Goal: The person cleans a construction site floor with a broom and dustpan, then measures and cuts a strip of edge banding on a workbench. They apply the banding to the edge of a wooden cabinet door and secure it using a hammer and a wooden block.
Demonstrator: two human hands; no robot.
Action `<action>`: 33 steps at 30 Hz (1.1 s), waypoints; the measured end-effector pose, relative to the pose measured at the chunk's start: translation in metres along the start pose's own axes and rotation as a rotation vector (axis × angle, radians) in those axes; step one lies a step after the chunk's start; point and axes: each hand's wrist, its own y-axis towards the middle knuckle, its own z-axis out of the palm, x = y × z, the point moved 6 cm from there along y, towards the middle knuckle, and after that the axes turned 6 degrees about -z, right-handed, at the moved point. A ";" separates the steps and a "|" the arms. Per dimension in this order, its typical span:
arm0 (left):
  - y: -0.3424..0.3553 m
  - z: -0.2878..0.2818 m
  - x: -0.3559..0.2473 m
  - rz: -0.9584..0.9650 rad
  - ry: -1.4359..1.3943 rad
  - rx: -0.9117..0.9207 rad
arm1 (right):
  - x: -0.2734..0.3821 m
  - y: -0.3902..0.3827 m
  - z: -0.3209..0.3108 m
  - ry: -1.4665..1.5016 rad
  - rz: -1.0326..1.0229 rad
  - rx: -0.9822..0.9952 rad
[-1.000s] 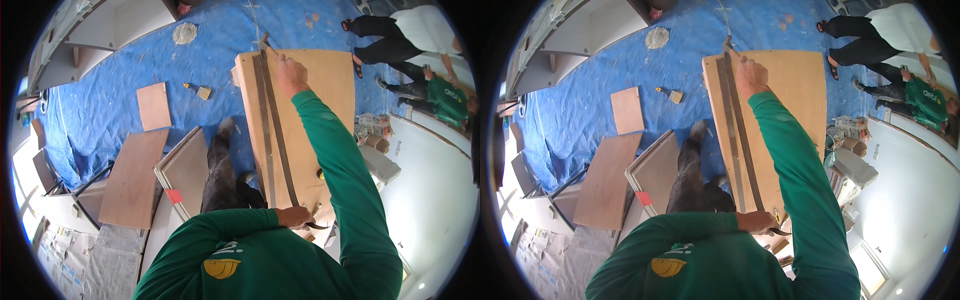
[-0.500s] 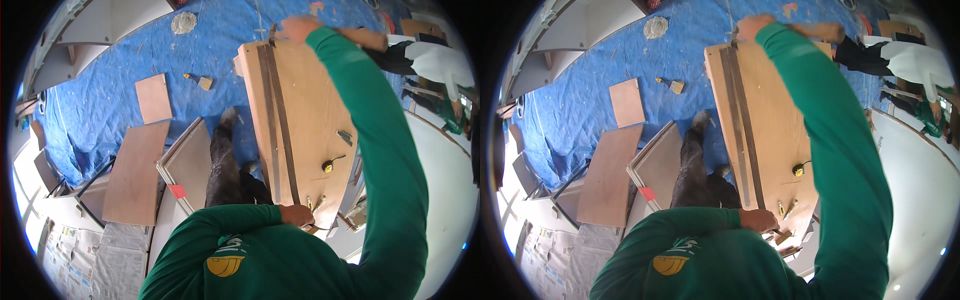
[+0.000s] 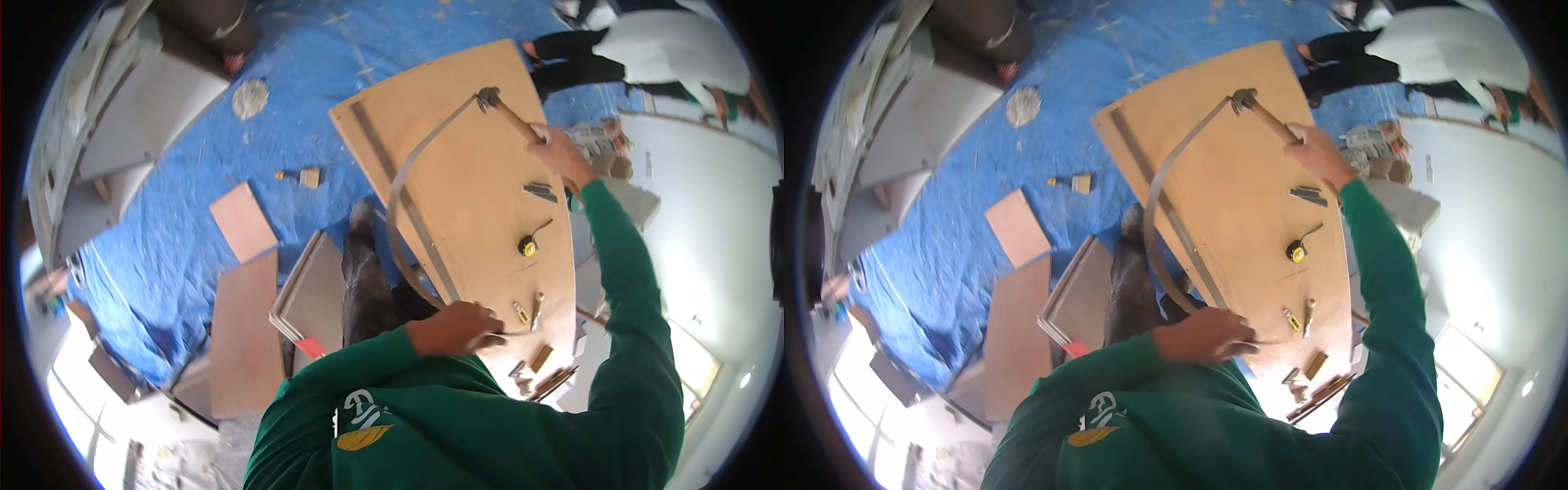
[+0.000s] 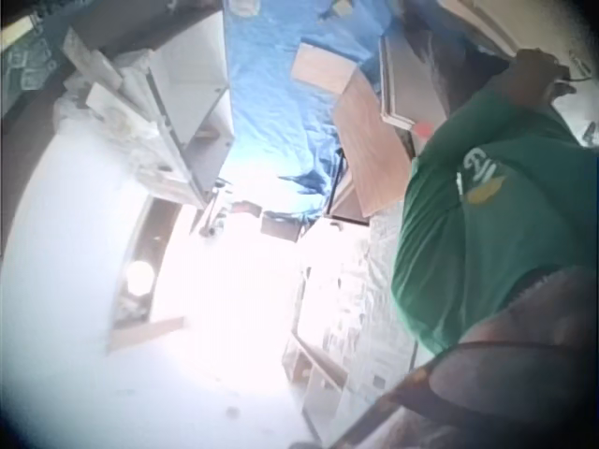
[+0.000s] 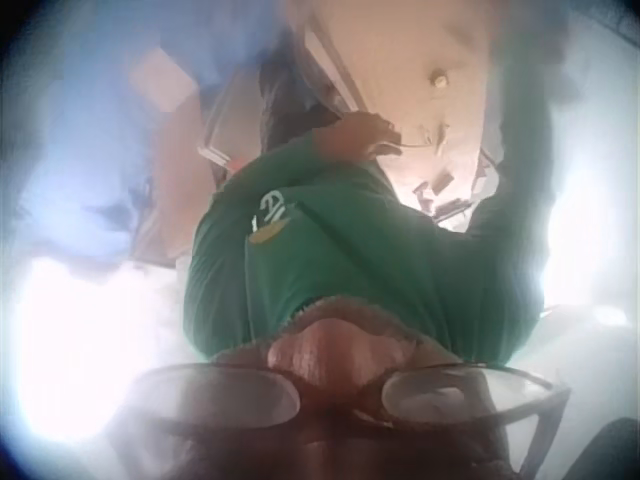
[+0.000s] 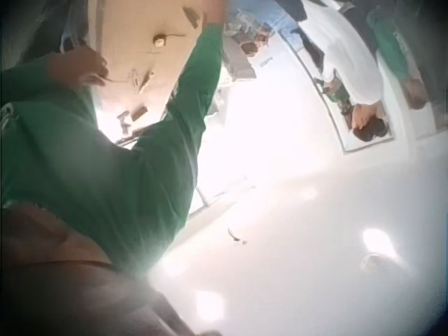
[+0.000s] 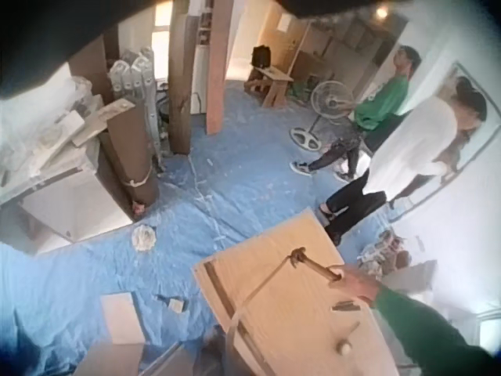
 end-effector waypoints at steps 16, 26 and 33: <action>0.055 0.044 -0.026 -0.232 0.519 -0.146 | -0.116 -0.413 0.147 0.576 0.200 -0.518; 0.146 0.139 -0.020 -0.802 -0.133 -0.095 | -0.131 -0.515 0.224 0.420 0.094 -0.631; 0.121 0.178 0.023 -0.949 -0.043 0.093 | -0.138 -0.543 0.254 0.301 0.146 -0.536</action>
